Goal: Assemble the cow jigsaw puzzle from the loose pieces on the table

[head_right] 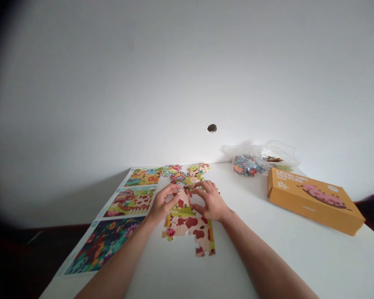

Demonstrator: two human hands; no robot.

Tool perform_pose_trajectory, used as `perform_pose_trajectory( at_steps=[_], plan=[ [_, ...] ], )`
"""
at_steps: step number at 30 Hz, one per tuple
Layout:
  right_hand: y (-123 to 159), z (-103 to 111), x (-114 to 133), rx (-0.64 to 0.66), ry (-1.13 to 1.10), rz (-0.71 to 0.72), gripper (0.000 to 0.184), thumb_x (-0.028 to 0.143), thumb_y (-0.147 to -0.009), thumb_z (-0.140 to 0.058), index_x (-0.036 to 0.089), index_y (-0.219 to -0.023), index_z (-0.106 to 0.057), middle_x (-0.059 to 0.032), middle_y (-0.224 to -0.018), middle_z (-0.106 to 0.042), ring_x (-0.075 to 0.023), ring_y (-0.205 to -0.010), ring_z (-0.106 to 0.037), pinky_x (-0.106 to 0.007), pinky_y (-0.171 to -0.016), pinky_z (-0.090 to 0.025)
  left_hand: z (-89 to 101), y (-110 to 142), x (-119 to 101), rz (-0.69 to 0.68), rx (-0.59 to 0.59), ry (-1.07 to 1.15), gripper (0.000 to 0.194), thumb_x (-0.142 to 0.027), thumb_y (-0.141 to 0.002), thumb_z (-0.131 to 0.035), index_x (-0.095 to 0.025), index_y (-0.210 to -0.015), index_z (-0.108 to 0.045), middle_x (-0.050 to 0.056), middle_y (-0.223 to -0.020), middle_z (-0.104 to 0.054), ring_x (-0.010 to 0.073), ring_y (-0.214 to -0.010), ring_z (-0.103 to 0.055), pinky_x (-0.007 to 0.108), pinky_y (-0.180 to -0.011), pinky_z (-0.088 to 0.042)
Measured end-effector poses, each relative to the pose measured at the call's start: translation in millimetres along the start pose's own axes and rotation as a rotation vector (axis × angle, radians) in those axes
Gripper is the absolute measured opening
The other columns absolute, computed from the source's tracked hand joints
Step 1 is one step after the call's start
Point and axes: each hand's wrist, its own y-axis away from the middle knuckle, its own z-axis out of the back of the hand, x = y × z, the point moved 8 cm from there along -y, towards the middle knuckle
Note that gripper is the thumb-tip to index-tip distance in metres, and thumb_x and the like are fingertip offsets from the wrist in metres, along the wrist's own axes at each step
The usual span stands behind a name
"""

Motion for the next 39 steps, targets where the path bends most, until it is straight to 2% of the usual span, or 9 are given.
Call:
perform_pose_trajectory(
  at_steps=[4,13,18,22,25,28,31,36,39],
  plan=[
    [0.0,0.5,-0.9,-0.005,0.002,-0.004,0.038,0.032,-0.084,-0.069,0.027,-0.120,-0.060,-0.0097,-0.124,-0.055,-0.0291,-0.113,-0.050,-0.048,-0.097,-0.041,0.1,0.7,0.3,0.002,0.011,0.001,0.029,-0.031,-0.082,-0.064,-0.018,-0.109,-0.066,0.007,-0.106,-0.072,0.0217,-0.093,-0.067,0.031,-0.084,-0.051],
    [1.3,1.1,-3.9,-0.028,0.014,-0.006,0.039,0.036,-0.085,-0.069,0.027,-0.122,-0.060,-0.0101,-0.125,-0.055,-0.0292,-0.115,-0.051,-0.048,-0.098,-0.041,-2.0,0.6,1.3,-0.008,0.047,0.005,0.038,-0.030,-0.083,-0.063,-0.017,-0.119,-0.066,0.002,-0.078,-0.066,0.0184,-0.076,-0.064,0.030,-0.078,-0.049],
    [0.3,6.0,-0.3,-0.026,-0.019,0.007,0.040,0.047,-0.082,-0.072,0.027,-0.115,-0.064,-0.0099,-0.124,-0.055,-0.0295,-0.114,-0.051,-0.048,-0.098,-0.042,-0.9,0.0,0.3,-0.034,0.045,-0.019,0.041,-0.030,-0.083,-0.062,-0.016,-0.122,-0.068,0.004,-0.084,-0.068,0.0180,-0.078,-0.062,0.030,-0.080,-0.049],
    [1.6,10.1,-0.5,-0.062,-0.025,0.004,0.025,0.034,-0.087,-0.065,0.028,-0.112,-0.066,-0.0091,-0.122,-0.055,-0.0282,-0.113,-0.052,-0.048,-0.097,-0.043,0.8,0.2,0.3,-0.060,0.034,-0.067,0.040,-0.030,-0.085,-0.061,-0.018,-0.121,-0.070,0.005,-0.089,-0.071,0.0188,-0.081,-0.062,0.030,-0.081,-0.049],
    [2.9,11.7,-4.6,-0.102,-0.025,-0.022,0.032,0.022,-0.090,-0.056,0.029,-0.121,-0.062,-0.0092,-0.121,-0.056,-0.0266,-0.111,-0.053,-0.047,-0.095,-0.046,-0.8,0.3,-0.4,-0.071,0.054,-0.074,0.038,-0.031,-0.085,-0.060,-0.019,-0.120,-0.071,0.006,-0.090,-0.073,0.0207,-0.084,-0.063,0.033,-0.083,-0.050],
    [2.9,10.4,-5.0,-0.097,-0.025,-0.013,0.038,0.021,-0.091,-0.053,0.030,-0.128,-0.058,-0.0096,-0.121,-0.055,-0.0267,-0.110,-0.053,-0.047,-0.094,-0.047,-4.9,0.5,-2.8,-0.109,0.099,-0.071,0.034,-0.029,-0.086,-0.059,-0.020,-0.116,-0.073,0.007,-0.094,-0.074,0.0229,-0.091,-0.065,0.035,-0.088,-0.049],
    [1.9,9.5,-2.4,-0.075,-0.033,0.000,0.035,0.023,-0.091,-0.056,0.029,-0.126,-0.061,-0.0099,-0.121,-0.055,-0.0276,-0.112,-0.052,-0.048,-0.095,-0.046,-8.5,1.0,-3.2,-0.137,0.132,-0.081,0.031,-0.028,-0.087,-0.058,-0.021,-0.113,-0.074,0.008,-0.098,-0.074,0.0221,-0.092,-0.065,0.034,-0.088,-0.049],
    [0.8,7.2,3.1,-0.042,-0.079,0.031,0.029,0.028,-0.091,-0.060,0.029,-0.120,-0.064,-0.0095,-0.122,-0.054,-0.0269,-0.112,-0.053,-0.048,-0.097,-0.045,-7.5,0.8,0.1,-0.062,0.093,-0.054,0.049,-0.030,-0.087,-0.061,-0.021,-0.134,-0.059,0.004,-0.094,-0.069,0.0189,-0.087,-0.064,0.030,-0.084,-0.049],
    [0.6,6.1,1.8,-0.044,-0.068,0.016,0.038,0.030,-0.089,-0.063,0.029,-0.127,-0.060,-0.0101,-0.122,-0.054,-0.0279,-0.112,-0.053,-0.048,-0.097,-0.046,-7.0,0.8,0.3,-0.013,0.071,0.010,0.055,-0.032,-0.086,-0.063,-0.017,-0.138,-0.053,0.003,-0.088,-0.067,0.0179,-0.082,-0.064,0.028,-0.079,-0.049]
  ],
)
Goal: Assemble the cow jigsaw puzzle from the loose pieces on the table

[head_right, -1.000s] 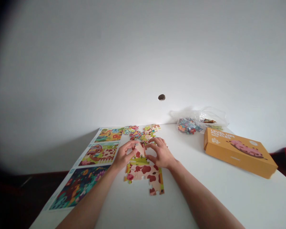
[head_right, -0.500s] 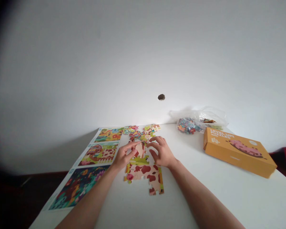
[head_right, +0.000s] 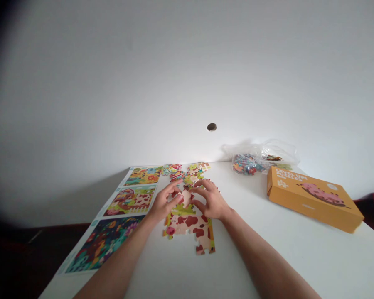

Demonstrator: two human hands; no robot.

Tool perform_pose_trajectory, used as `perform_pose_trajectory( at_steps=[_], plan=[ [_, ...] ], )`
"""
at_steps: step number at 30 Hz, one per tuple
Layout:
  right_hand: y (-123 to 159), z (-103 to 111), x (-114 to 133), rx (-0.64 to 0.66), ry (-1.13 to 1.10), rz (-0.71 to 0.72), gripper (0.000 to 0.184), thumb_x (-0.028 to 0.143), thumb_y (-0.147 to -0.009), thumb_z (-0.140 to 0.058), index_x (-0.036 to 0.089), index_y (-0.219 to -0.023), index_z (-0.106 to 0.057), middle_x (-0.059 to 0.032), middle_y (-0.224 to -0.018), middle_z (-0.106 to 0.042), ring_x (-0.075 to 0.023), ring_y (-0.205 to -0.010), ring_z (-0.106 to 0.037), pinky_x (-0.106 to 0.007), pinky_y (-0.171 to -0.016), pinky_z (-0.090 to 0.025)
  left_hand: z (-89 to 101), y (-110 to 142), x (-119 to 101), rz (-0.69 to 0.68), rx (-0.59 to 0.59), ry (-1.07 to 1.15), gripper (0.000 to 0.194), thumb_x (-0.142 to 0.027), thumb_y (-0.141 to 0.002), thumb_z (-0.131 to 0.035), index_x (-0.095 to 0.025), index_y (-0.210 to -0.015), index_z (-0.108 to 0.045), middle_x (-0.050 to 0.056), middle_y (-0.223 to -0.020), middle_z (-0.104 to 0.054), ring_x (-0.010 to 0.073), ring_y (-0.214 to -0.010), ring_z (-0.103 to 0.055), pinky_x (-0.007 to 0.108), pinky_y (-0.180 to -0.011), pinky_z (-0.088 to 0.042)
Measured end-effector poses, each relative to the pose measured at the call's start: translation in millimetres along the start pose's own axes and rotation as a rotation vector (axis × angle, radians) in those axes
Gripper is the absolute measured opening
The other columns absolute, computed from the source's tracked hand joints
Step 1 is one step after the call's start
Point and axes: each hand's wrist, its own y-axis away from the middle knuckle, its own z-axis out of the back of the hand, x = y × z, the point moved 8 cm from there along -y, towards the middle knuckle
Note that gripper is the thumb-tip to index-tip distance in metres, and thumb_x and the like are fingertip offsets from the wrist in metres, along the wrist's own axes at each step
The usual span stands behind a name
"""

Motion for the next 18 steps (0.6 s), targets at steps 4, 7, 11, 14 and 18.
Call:
perform_pose_trajectory(
  at_steps=[4,7,11,14,18],
  plan=[
    [0.1,-1.1,0.2,0.027,0.025,-0.008,0.048,0.033,-0.087,-0.066,0.030,-0.134,-0.055,-0.0103,-0.123,-0.054,-0.0288,-0.111,-0.052,-0.049,-0.097,-0.045,-1.3,-0.6,2.3,0.035,0.003,0.052,0.054,-0.032,-0.084,-0.066,-0.017,-0.135,-0.054,0.003,-0.087,-0.068,0.0180,-0.082,-0.065,0.028,-0.078,-0.049],
    [0.0,-1.5,2.3,0.055,0.023,0.000,0.046,0.031,-0.085,-0.069,0.030,-0.130,-0.058,-0.0100,-0.125,-0.053,-0.0289,-0.112,-0.052,-0.048,-0.097,-0.045,0.3,-1.4,5.7,0.053,-0.018,0.082,0.054,-0.035,-0.084,-0.067,-0.017,-0.134,-0.054,0.003,-0.086,-0.069,0.0172,-0.079,-0.066,0.028,-0.076,-0.049],
    [-0.4,0.3,3.0,0.037,0.013,0.009,0.044,0.030,-0.086,-0.068,0.028,-0.128,-0.058,-0.0104,-0.124,-0.054,-0.0283,-0.111,-0.052,-0.048,-0.097,-0.045,3.3,-2.2,9.3,0.075,-0.048,0.108,0.053,-0.039,-0.083,-0.068,-0.016,-0.130,-0.056,0.002,-0.084,-0.068,0.0162,-0.077,-0.064,0.027,-0.072,-0.049],
    [-0.5,0.6,3.0,0.014,0.001,0.032,0.040,0.032,-0.087,-0.066,0.027,-0.126,-0.058,-0.0107,-0.122,-0.055,-0.0278,-0.110,-0.053,-0.048,-0.096,-0.045,3.1,-2.6,10.0,0.070,-0.045,0.114,0.047,-0.038,-0.084,-0.067,-0.017,-0.124,-0.059,0.001,-0.083,-0.068,0.0157,-0.076,-0.064,0.026,-0.072,-0.048],
    [0.1,0.2,3.0,0.001,-0.001,0.049,0.036,0.033,-0.088,-0.066,0.026,-0.122,-0.060,-0.0107,-0.121,-0.055,-0.0280,-0.110,-0.053,-0.048,-0.096,-0.045,3.1,-2.5,11.9,0.072,-0.052,0.114,0.038,-0.037,-0.084,-0.067,-0.017,-0.116,-0.062,0.002,-0.082,-0.066,0.0152,-0.075,-0.062,0.026,-0.071,-0.046]
  ],
)
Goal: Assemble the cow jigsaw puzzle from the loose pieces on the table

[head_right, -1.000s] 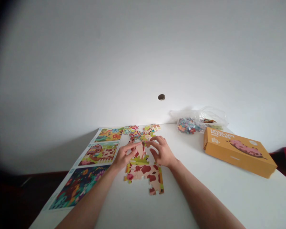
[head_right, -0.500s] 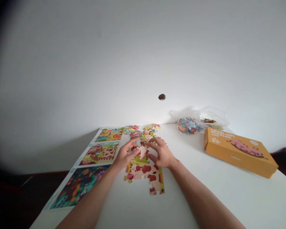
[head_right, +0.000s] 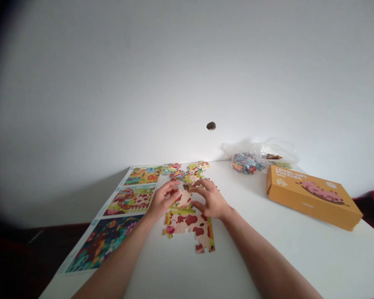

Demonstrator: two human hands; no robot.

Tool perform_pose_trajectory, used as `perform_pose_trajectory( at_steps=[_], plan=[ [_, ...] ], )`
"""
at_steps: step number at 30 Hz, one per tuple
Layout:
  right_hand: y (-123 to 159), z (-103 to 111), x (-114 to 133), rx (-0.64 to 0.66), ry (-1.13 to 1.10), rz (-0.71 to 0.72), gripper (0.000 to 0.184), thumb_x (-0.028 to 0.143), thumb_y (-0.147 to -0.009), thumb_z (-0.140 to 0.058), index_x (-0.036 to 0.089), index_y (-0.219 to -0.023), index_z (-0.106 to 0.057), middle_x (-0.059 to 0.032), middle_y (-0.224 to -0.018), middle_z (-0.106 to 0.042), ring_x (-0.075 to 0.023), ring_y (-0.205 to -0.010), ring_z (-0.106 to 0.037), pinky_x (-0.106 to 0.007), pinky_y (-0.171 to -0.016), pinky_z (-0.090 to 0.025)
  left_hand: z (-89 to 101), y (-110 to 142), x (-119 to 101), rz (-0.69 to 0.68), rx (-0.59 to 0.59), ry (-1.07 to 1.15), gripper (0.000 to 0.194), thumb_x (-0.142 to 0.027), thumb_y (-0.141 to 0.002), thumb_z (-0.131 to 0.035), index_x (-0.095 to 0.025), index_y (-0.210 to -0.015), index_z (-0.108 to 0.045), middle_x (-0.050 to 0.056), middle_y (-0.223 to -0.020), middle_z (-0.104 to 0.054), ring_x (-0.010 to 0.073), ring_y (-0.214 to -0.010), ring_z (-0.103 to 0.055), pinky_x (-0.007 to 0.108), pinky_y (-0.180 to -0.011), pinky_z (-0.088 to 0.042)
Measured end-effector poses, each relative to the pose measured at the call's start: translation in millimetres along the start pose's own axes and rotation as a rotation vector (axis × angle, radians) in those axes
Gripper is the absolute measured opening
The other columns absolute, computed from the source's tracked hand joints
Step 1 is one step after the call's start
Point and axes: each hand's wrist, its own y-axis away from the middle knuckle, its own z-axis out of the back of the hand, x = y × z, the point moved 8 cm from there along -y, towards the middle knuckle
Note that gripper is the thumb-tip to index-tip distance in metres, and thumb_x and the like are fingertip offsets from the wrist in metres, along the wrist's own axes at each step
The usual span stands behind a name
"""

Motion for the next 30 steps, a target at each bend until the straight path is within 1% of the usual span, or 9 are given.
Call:
perform_pose_trajectory(
  at_steps=[5,9,13,15,17,20,23,26,30],
  plan=[
    [0.4,0.8,-0.9,-0.015,-0.011,-0.012,0.035,0.031,-0.085,-0.068,0.026,-0.119,-0.059,-0.0102,-0.120,-0.055,-0.0273,-0.109,-0.053,-0.046,-0.095,-0.045,-0.4,0.1,-0.8,-0.007,0.011,-0.020,0.029,-0.035,-0.082,-0.069,-0.016,-0.103,-0.065,0.002,-0.079,-0.065,0.0159,-0.076,-0.062,0.026,-0.073,-0.046],
    [-0.2,0.4,-0.3,-0.009,-0.020,-0.009,0.033,0.033,-0.086,-0.068,0.025,-0.116,-0.058,-0.0098,-0.119,-0.055,-0.0268,-0.108,-0.054,-0.045,-0.095,-0.044,-0.6,-0.7,-2.9,-0.010,0.024,-0.041,0.027,-0.034,-0.082,-0.068,-0.016,-0.102,-0.066,0.002,-0.078,-0.066,0.0159,-0.074,-0.061,0.026,-0.071,-0.045],
    [-1.1,-0.8,1.2,0.039,-0.030,-0.026,0.032,0.032,-0.083,-0.069,0.024,-0.112,-0.059,-0.0099,-0.120,-0.054,-0.0269,-0.110,-0.052,-0.044,-0.096,-0.043,0.4,0.8,-7.6,-0.013,0.045,-0.076,0.025,-0.033,-0.081,-0.068,-0.015,-0.099,-0.068,0.003,-0.082,-0.068,0.0169,-0.078,-0.063,0.026,-0.073,-0.045],
    [-0.8,-2.7,0.9,0.085,-0.023,-0.049,0.037,0.031,-0.078,-0.072,0.024,-0.112,-0.059,-0.0101,-0.124,-0.053,-0.0277,-0.112,-0.051,-0.045,-0.097,-0.042,1.3,2.2,-10.1,-0.003,0.062,-0.099,0.025,-0.033,-0.081,-0.068,-0.015,-0.098,-0.069,0.004,-0.083,-0.070,0.0174,-0.079,-0.063,0.027,-0.074,-0.045],
    [0.4,-6.2,-0.7,0.142,0.001,-0.075,0.049,0.032,-0.073,-0.076,0.024,-0.117,-0.057,-0.0104,-0.128,-0.051,-0.0293,-0.115,-0.049,-0.047,-0.099,-0.040,3.1,3.1,-12.6,0.004,0.075,-0.126,0.024,-0.032,-0.081,-0.068,-0.015,-0.098,-0.069,0.004,-0.082,-0.071,0.0172,-0.078,-0.063,0.027,-0.073,-0.044],
    [4.3,-16.0,-5.8,0.250,0.063,-0.106,0.073,0.040,-0.066,-0.079,0.025,-0.131,-0.051,-0.0117,-0.136,-0.046,-0.0343,-0.128,-0.039,-0.054,-0.107,-0.032,5.5,3.5,-16.8,0.001,0.099,-0.154,0.023,-0.031,-0.081,-0.068,-0.015,-0.097,-0.069,0.003,-0.080,-0.071,0.0163,-0.075,-0.063,0.027,-0.071,-0.042],
    [9.6,-27.3,-16.0,0.355,0.128,-0.176,0.087,0.046,-0.064,-0.078,0.026,-0.141,-0.043,-0.0133,-0.144,-0.038,-0.0410,-0.141,-0.020,-0.064,-0.112,-0.016,4.9,5.2,-20.8,0.008,0.143,-0.148,0.021,-0.031,-0.080,-0.068,-0.015,-0.094,-0.068,0.003,-0.078,-0.072,0.0166,-0.074,-0.064,0.027,-0.072,-0.044],
    [14.4,-34.4,-26.6,0.418,0.155,-0.270,0.091,0.049,-0.065,-0.076,0.029,-0.146,-0.038,-0.0130,-0.150,-0.031,-0.0441,-0.144,-0.009,-0.071,-0.111,-0.007,-1.6,10.5,-25.6,0.026,0.225,-0.128,0.019,-0.031,-0.080,-0.068,-0.016,-0.091,-0.067,0.003,-0.078,-0.073,0.0173,-0.074,-0.067,0.026,-0.071,-0.046],
    [17.4,-36.9,-33.6,0.427,0.169,-0.331,0.090,0.047,-0.065,-0.076,0.031,-0.146,-0.038,-0.0132,-0.151,-0.030,-0.0444,-0.146,-0.005,-0.073,-0.110,-0.005,-14.1,19.1,-30.7,0.045,0.333,-0.167,0.017,-0.030,-0.079,-0.069,-0.015,-0.088,-0.069,0.004,-0.078,-0.074,0.0170,-0.072,-0.068,0.025,-0.068,-0.048]
  ],
)
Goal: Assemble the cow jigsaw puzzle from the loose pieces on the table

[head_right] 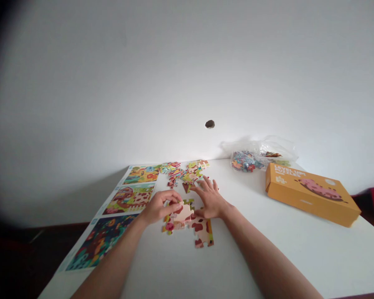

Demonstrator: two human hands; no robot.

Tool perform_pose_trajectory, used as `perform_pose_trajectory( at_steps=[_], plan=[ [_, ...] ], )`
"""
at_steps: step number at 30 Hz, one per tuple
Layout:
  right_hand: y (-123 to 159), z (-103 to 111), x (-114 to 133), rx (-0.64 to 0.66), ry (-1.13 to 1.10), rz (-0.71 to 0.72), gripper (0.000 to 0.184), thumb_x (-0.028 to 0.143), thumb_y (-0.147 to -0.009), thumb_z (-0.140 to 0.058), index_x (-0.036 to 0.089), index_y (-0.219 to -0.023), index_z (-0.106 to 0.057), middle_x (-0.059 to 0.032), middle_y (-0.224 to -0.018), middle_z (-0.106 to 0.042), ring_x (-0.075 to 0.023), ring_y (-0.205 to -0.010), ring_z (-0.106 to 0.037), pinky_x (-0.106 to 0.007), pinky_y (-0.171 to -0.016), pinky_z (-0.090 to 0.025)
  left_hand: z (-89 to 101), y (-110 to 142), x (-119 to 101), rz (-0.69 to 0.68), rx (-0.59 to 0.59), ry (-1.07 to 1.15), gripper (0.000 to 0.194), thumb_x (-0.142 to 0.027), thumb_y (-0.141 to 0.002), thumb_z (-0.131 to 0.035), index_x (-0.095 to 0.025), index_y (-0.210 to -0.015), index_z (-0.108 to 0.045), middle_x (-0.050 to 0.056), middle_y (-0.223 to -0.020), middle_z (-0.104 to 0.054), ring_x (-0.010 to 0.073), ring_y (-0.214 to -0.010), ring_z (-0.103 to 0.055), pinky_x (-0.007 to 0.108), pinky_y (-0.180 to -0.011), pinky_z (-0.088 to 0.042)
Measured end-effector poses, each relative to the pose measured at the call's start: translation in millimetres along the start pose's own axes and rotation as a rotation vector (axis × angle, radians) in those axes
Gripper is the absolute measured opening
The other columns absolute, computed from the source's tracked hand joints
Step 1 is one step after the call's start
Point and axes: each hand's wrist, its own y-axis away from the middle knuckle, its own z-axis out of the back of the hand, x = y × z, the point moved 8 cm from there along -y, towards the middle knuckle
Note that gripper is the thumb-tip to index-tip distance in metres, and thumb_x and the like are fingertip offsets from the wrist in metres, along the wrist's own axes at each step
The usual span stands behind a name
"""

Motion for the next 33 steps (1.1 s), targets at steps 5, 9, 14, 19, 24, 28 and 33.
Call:
perform_pose_trajectory(
  at_steps=[5,9,14,19,24,28,33],
  plan=[
    [0.4,8.0,3.2,-0.078,-0.018,0.039,0.081,0.042,-0.066,-0.077,0.029,-0.140,-0.048,-0.0143,-0.148,-0.035,-0.0438,-0.145,-0.010,-0.073,-0.109,-0.007,-10.7,1.9,-2.3,0.009,0.079,-0.068,0.015,-0.028,-0.080,-0.068,-0.015,-0.086,-0.070,0.004,-0.075,-0.075,0.0164,-0.069,-0.069,0.023,-0.065,-0.049],
    [5.9,28.5,21.7,-0.216,-0.094,0.217,0.025,0.024,-0.075,-0.067,0.026,-0.100,-0.071,-0.0074,-0.137,-0.049,-0.0340,-0.137,-0.032,-0.060,-0.113,-0.020,-16.5,3.4,-0.6,0.026,0.128,-0.089,0.015,-0.029,-0.079,-0.070,-0.015,-0.084,-0.070,0.004,-0.072,-0.076,0.0171,-0.066,-0.071,0.023,-0.062,-0.049],
    [9.7,30.3,36.1,-0.177,-0.222,0.318,0.009,0.032,-0.079,-0.071,0.023,-0.078,-0.073,-0.0062,-0.127,-0.057,-0.0310,-0.127,-0.042,-0.053,-0.107,-0.031,-25.7,5.1,1.9,0.047,0.180,-0.041,0.017,-0.032,-0.080,-0.068,-0.015,-0.084,-0.068,0.005,-0.071,-0.077,0.0175,-0.062,-0.070,0.023,-0.055,-0.047],
    [7.7,18.5,41.3,-0.091,-0.248,0.330,0.015,0.037,-0.076,-0.076,0.022,-0.074,-0.074,-0.0064,-0.126,-0.058,-0.0324,-0.129,-0.041,-0.055,-0.107,-0.030,-32.5,5.3,1.9,0.057,0.208,-0.051,0.016,-0.031,-0.076,-0.070,-0.016,-0.081,-0.068,0.002,-0.066,-0.074,0.0156,-0.057,-0.066,0.021,-0.051,-0.043],
    [7.4,14.6,44.1,-0.046,-0.271,0.327,0.011,0.033,-0.075,-0.077,0.023,-0.075,-0.074,-0.0049,-0.128,-0.058,-0.0325,-0.132,-0.038,-0.055,-0.109,-0.028,-35.6,6.8,1.2,0.046,0.244,-0.061,0.013,-0.028,-0.078,-0.068,-0.016,-0.083,-0.068,0.001,-0.064,-0.072,0.0138,-0.054,-0.063,0.020,-0.051,-0.041],
    [8.3,13.5,45.8,-0.026,-0.295,0.321,0.007,0.028,-0.073,-0.078,0.024,-0.077,-0.076,-0.0039,-0.129,-0.057,-0.0312,-0.131,-0.038,-0.054,-0.110,-0.027,-24.5,4.2,-5.3,-0.082,0.167,-0.192,0.012,-0.024,-0.081,-0.063,-0.017,-0.084,-0.072,0.004,-0.076,-0.070,0.0157,-0.067,-0.063,0.025,-0.064,-0.047],
    [8.8,10.4,46.2,0.014,-0.266,0.295,0.009,0.030,-0.072,-0.078,0.024,-0.078,-0.077,-0.0056,-0.136,-0.051,-0.0341,-0.135,-0.033,-0.058,-0.112,-0.022,-10.6,1.7,-18.3,-0.286,0.019,-0.447,0.012,-0.015,-0.078,-0.064,-0.021,-0.083,-0.074,0.005,-0.095,-0.070,0.0245,-0.101,-0.056,0.039,-0.099,-0.040]
  ],
)
